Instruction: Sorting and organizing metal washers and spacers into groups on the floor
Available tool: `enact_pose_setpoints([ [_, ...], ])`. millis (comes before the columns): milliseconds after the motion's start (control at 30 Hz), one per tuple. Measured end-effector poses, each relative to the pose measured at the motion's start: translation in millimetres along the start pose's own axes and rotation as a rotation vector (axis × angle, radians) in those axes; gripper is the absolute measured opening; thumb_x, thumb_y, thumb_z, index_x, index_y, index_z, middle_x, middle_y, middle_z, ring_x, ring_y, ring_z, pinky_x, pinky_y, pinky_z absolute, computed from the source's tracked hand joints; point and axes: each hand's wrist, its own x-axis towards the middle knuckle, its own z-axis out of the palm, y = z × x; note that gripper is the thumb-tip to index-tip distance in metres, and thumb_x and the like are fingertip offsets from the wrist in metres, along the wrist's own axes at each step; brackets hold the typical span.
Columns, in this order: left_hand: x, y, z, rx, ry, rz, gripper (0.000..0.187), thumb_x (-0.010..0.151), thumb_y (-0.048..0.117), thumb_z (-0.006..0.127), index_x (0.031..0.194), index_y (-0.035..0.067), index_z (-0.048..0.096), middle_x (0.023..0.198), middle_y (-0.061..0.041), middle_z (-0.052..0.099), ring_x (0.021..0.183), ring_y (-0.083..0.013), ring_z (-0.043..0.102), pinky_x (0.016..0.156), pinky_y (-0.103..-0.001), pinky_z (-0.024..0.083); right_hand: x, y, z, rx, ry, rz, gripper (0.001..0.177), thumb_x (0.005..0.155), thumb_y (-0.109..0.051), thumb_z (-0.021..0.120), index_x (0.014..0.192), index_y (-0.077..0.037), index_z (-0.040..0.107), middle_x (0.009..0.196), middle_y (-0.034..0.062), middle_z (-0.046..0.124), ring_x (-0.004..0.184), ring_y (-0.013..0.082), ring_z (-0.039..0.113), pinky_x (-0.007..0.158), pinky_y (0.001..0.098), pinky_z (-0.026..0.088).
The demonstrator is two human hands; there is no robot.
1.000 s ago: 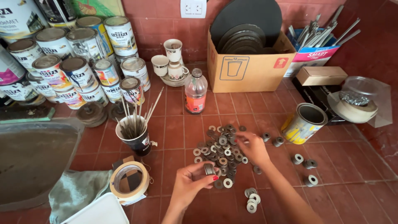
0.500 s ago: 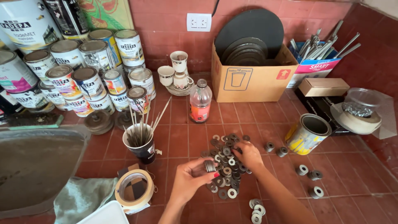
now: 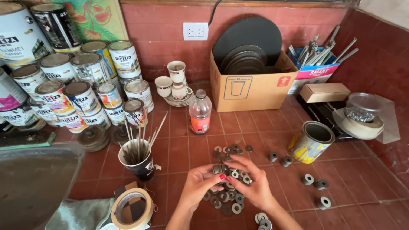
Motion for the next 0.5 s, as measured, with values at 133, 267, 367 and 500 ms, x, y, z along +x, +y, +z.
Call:
enact_pose_setpoints([
  [133,3,-3,-1,0.015,-0.015,-0.005,0.038,0.083,0.008,0.078,0.120,-0.001,0.078,0.095,-0.016,0.082,0.085,-0.0219,0.077,0.068,-0.036,0.069,2,-11,-3,-0.027,-0.050,-0.010,0.062,0.088,-0.015,0.079,0.144,-0.008,0.054,0.127,0.0071,0.078,0.127,0.0169,0.068,0.112,0.0359,0.047],
  [267,9,-10,-3,0.003,0.026,-0.038,0.043,0.083,0.006,0.080,0.126,0.000,0.076,0.094,-0.016,0.082,0.082,-0.0193,0.077,0.067,-0.033,0.068,11,-21,-8,0.013,-0.169,0.032,0.057,0.093,-0.008,0.070,0.146,-0.006,0.052,0.138,0.0098,0.071,0.134,0.0177,0.061,0.118,0.0367,0.041],
  [367,7,-5,-1,0.022,0.013,-0.035,0.042,0.082,0.009,0.082,0.122,0.001,0.078,0.094,-0.011,0.081,0.081,-0.0173,0.075,0.069,-0.031,0.067,23,-20,-16,-0.055,-0.290,-0.032,0.060,0.090,-0.010,0.075,0.146,-0.005,0.052,0.145,0.0111,0.065,0.137,0.0221,0.060,0.118,0.0392,0.041],
  [500,6,0,4,0.066,-0.055,-0.073,0.041,0.082,0.010,0.081,0.122,0.000,0.077,0.095,-0.010,0.080,0.084,-0.0163,0.076,0.075,-0.030,0.067,31,-16,-19,-0.117,-0.403,-0.142,0.044,0.094,-0.015,0.072,0.136,-0.007,0.064,0.134,0.0131,0.071,0.126,0.0281,0.069,0.108,0.0390,0.053],
])
